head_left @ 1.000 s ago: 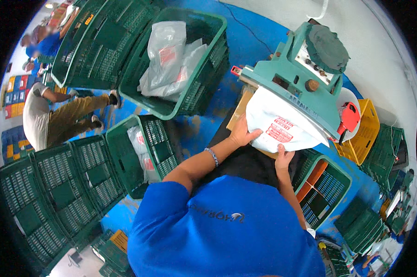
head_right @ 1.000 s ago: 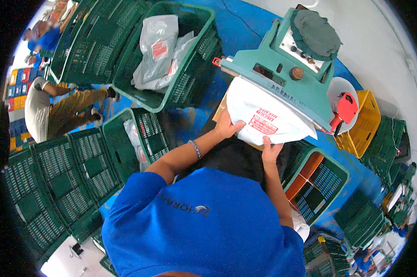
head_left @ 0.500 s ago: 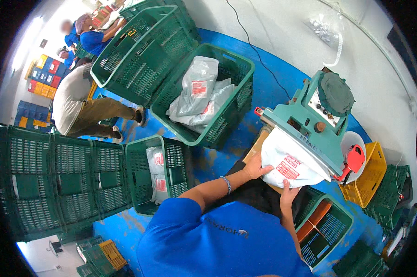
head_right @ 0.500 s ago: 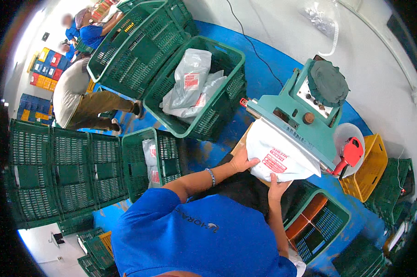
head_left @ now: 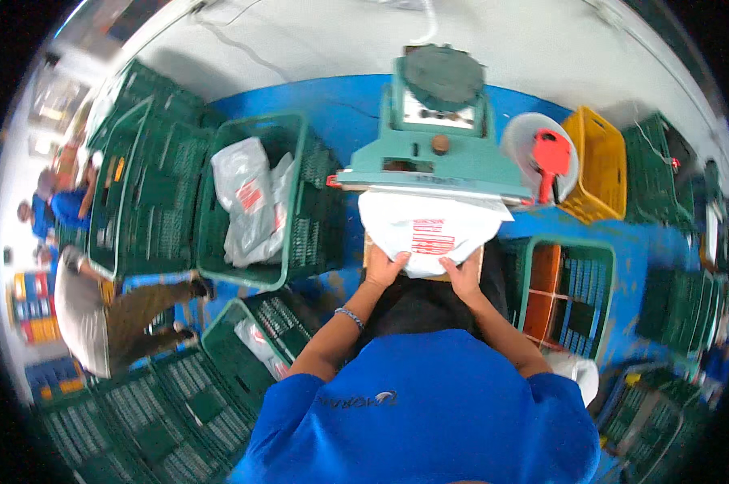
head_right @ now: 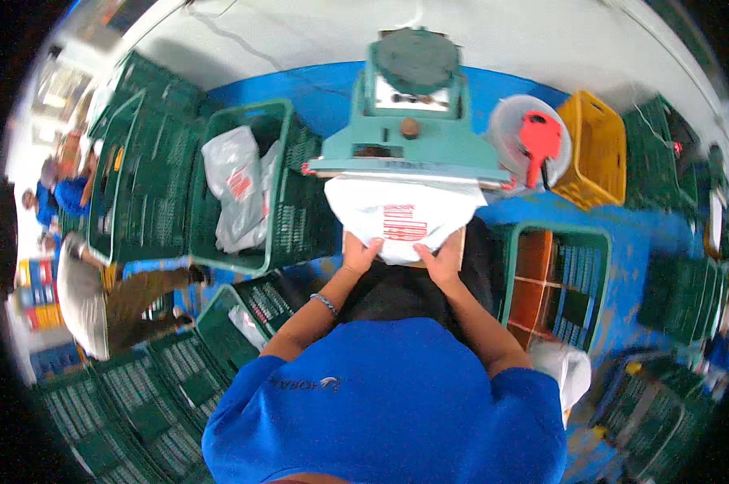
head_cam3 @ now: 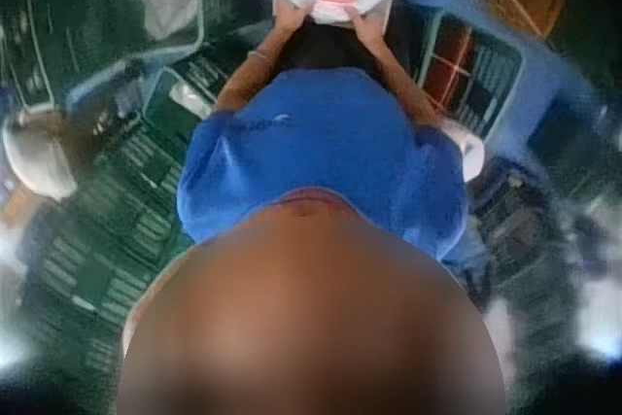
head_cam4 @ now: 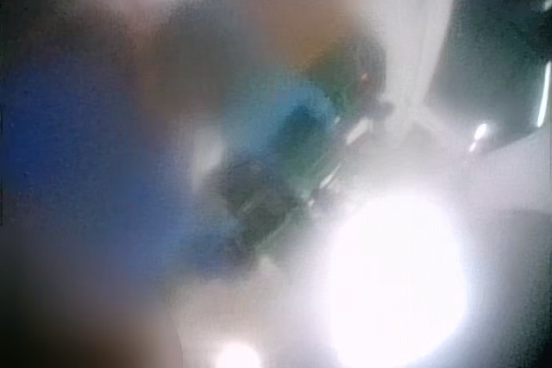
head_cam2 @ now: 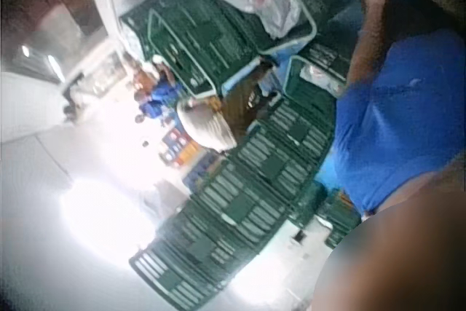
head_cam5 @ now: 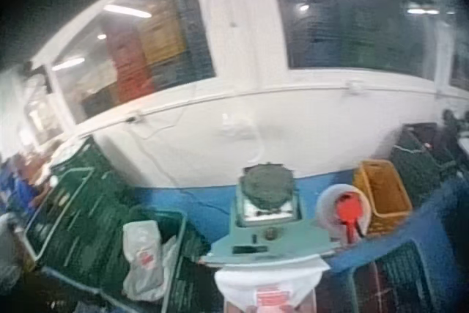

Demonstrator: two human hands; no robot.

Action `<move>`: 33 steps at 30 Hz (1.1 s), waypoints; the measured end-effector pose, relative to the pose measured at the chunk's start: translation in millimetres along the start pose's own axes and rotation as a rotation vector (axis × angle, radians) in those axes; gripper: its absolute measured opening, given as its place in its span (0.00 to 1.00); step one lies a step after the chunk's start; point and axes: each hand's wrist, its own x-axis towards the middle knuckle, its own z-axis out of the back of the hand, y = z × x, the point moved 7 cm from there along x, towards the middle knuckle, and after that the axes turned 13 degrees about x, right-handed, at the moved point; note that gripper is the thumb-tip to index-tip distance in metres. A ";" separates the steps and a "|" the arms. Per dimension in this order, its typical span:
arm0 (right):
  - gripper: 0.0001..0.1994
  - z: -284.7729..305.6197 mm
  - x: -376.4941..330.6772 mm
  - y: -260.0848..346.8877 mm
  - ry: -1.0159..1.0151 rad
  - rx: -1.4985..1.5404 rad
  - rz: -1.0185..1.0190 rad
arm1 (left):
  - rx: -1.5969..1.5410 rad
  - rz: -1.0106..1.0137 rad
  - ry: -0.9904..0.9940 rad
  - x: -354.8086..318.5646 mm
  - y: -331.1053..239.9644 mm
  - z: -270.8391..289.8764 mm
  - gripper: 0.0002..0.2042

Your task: The person repeatedly picks white plastic bags from a green crate, places them on a heat-sealing machine, and seals the top edge. Sealed bags are then placed into a yellow crate. The process is repeated continuously throughout the clip.

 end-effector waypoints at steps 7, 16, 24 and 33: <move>0.33 7.2 16.7 19.1 -0.013 -0.083 0.090 | 0.019 -0.123 -0.045 12.4 -1.6 -4.7 0.26; 0.34 7.3 23.5 16.0 0.009 -0.055 0.065 | -0.044 -0.118 -0.120 15.8 -9.7 -1.1 0.24; 0.36 14.9 22.7 20.5 0.089 -0.048 0.093 | -0.038 -0.082 -0.113 12.7 -24.6 -1.9 0.21; 0.16 60.1 40.7 17.3 -0.211 0.539 -0.096 | -0.068 -0.076 -0.160 20.0 -22.5 2.9 0.21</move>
